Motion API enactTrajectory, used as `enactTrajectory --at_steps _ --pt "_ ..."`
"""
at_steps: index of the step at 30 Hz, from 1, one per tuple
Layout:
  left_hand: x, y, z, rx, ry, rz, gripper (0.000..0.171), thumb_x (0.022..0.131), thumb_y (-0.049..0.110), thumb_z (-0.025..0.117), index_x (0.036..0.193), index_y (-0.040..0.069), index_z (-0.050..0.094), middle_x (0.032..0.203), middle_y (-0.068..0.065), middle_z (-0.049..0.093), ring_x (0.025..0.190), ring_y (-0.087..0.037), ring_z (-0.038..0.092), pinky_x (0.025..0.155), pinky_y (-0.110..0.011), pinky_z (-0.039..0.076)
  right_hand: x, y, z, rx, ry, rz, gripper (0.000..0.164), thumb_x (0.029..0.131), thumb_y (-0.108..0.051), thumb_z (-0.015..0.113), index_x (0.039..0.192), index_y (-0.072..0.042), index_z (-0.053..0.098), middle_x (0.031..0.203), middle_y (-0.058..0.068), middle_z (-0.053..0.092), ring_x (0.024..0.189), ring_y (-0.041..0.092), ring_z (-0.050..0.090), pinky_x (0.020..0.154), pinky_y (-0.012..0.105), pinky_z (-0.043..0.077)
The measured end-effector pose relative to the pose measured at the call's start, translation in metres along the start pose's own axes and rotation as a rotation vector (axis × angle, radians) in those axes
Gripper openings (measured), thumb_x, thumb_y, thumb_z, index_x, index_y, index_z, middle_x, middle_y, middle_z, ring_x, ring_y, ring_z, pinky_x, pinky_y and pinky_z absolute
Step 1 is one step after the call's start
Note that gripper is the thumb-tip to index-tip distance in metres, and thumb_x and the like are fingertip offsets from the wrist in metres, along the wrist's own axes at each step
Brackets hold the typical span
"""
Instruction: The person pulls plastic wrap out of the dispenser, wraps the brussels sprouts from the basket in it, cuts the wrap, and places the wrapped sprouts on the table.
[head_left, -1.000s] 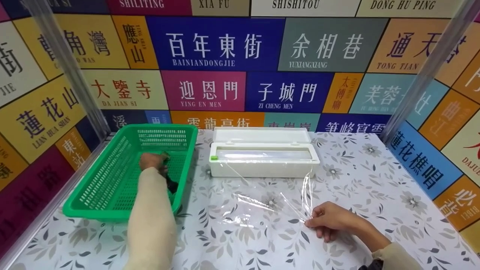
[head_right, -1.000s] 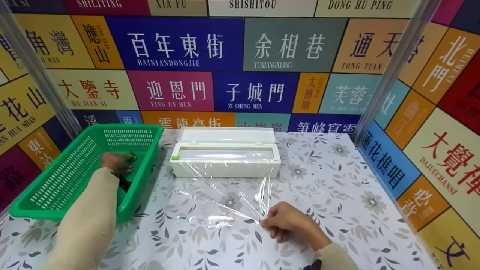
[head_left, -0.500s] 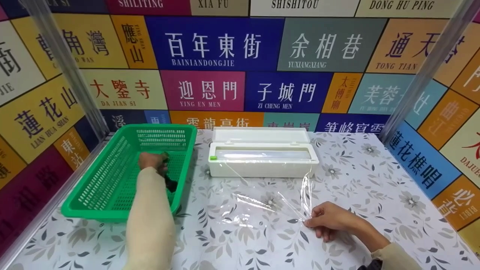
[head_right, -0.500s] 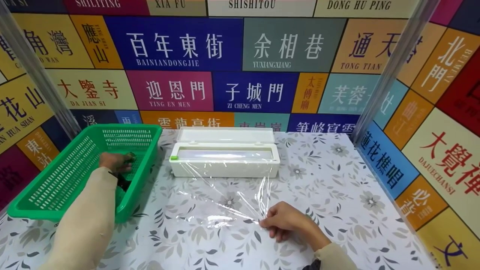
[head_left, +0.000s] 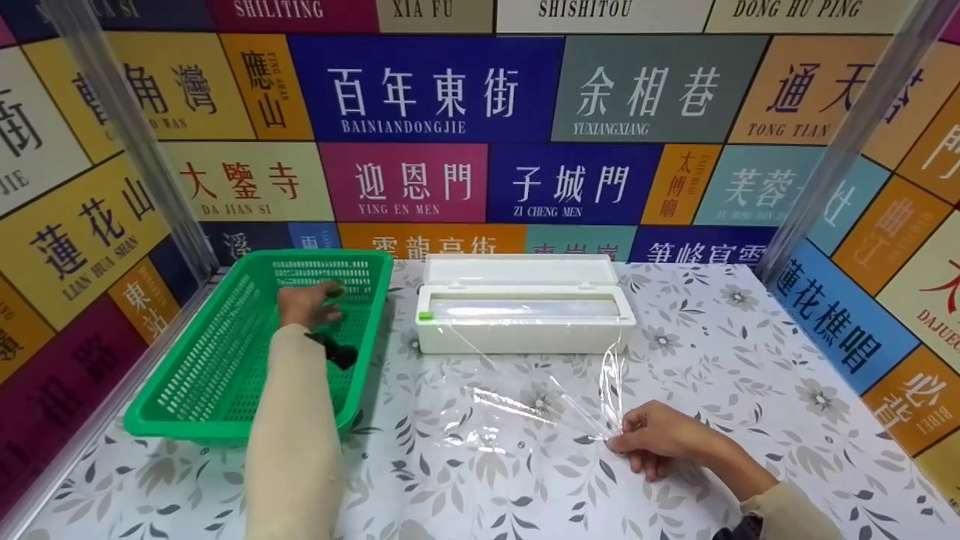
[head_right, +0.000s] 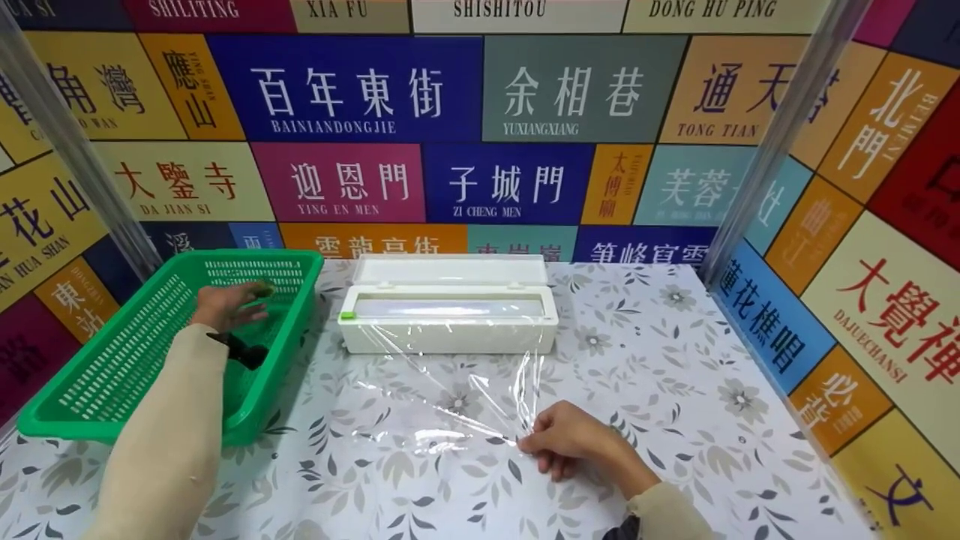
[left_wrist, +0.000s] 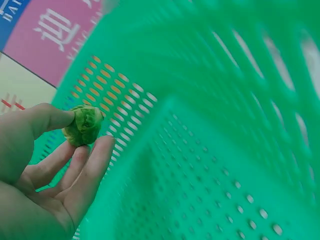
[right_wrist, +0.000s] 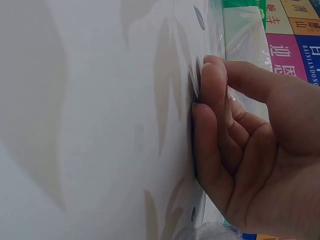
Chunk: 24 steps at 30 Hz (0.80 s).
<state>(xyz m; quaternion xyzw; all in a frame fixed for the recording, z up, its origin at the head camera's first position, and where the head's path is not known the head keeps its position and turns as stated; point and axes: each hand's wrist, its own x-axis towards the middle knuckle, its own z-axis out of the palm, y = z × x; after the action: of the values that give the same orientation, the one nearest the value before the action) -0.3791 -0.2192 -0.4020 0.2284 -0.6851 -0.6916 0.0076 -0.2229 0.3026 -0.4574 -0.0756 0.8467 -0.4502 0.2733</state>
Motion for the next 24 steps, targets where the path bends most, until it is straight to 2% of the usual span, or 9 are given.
enactTrajectory --at_steps 2,5,9,14,17,21,24 --pt "-0.001 0.007 0.001 -0.053 -0.018 -0.010 0.059 0.092 0.014 0.068 0.144 -0.003 0.046 0.149 -0.018 0.052 0.129 -0.033 0.060 0.092 -0.034 0.059 0.000 0.000 0.000 0.007 -0.004 -0.006 0.029 0.091 -0.026 0.073 0.075 -0.008 0.057 0.056 -0.003 0.064 0.042 0.005 0.058 0.042 0.019 0.047" --pt "-0.004 0.019 0.002 -0.094 -0.028 -0.005 0.054 0.092 0.013 0.068 0.141 -0.002 0.051 0.147 -0.017 0.054 0.128 -0.031 0.062 0.091 -0.034 0.060 0.000 0.001 0.000 0.008 -0.005 -0.013 0.029 0.091 -0.026 0.073 0.075 -0.008 0.057 0.056 -0.002 0.064 0.042 0.005 0.057 0.042 0.019 0.047" --pt "-0.011 0.033 0.001 -0.100 -0.032 0.033 0.045 0.095 0.015 0.066 0.136 -0.001 0.057 0.145 -0.018 0.055 0.116 -0.027 0.069 0.087 -0.033 0.061 0.000 0.000 0.000 -0.001 -0.006 -0.012 0.029 0.091 -0.026 0.073 0.074 -0.008 0.057 0.056 -0.003 0.064 0.042 0.005 0.058 0.042 0.019 0.047" --pt "-0.019 0.050 -0.006 -0.084 -0.049 0.091 0.046 0.098 0.018 0.061 0.139 -0.002 0.054 0.144 -0.019 0.052 0.099 -0.021 0.072 0.089 -0.034 0.061 -0.001 0.000 -0.001 -0.009 -0.008 0.000 0.029 0.091 -0.027 0.073 0.075 -0.009 0.056 0.057 -0.003 0.065 0.042 0.005 0.059 0.043 0.019 0.048" --pt "-0.022 0.057 -0.010 -0.086 -0.069 0.116 0.046 0.099 0.020 0.060 0.140 -0.001 0.053 0.143 -0.017 0.052 0.094 -0.017 0.070 0.089 -0.034 0.060 -0.001 0.000 -0.001 -0.014 -0.006 0.004 0.030 0.091 -0.028 0.073 0.075 -0.009 0.056 0.057 -0.002 0.065 0.042 0.005 0.058 0.043 0.019 0.048" --pt "-0.029 0.067 -0.013 -0.093 -0.102 0.139 0.048 0.099 0.023 0.061 0.141 0.001 0.052 0.141 -0.015 0.054 0.101 -0.018 0.068 0.088 -0.033 0.061 0.000 0.000 -0.001 -0.016 -0.002 0.002 0.030 0.091 -0.028 0.073 0.076 -0.008 0.057 0.057 -0.002 0.065 0.042 0.006 0.058 0.042 0.020 0.048" --pt "-0.036 0.073 -0.012 -0.102 -0.138 0.156 0.049 0.099 0.023 0.062 0.141 0.002 0.052 0.131 -0.011 0.056 0.103 -0.018 0.068 0.086 -0.032 0.061 0.001 0.001 0.000 -0.011 -0.003 -0.001 0.030 0.091 -0.028 0.073 0.076 -0.008 0.057 0.057 -0.002 0.065 0.042 0.005 0.058 0.042 0.020 0.049"
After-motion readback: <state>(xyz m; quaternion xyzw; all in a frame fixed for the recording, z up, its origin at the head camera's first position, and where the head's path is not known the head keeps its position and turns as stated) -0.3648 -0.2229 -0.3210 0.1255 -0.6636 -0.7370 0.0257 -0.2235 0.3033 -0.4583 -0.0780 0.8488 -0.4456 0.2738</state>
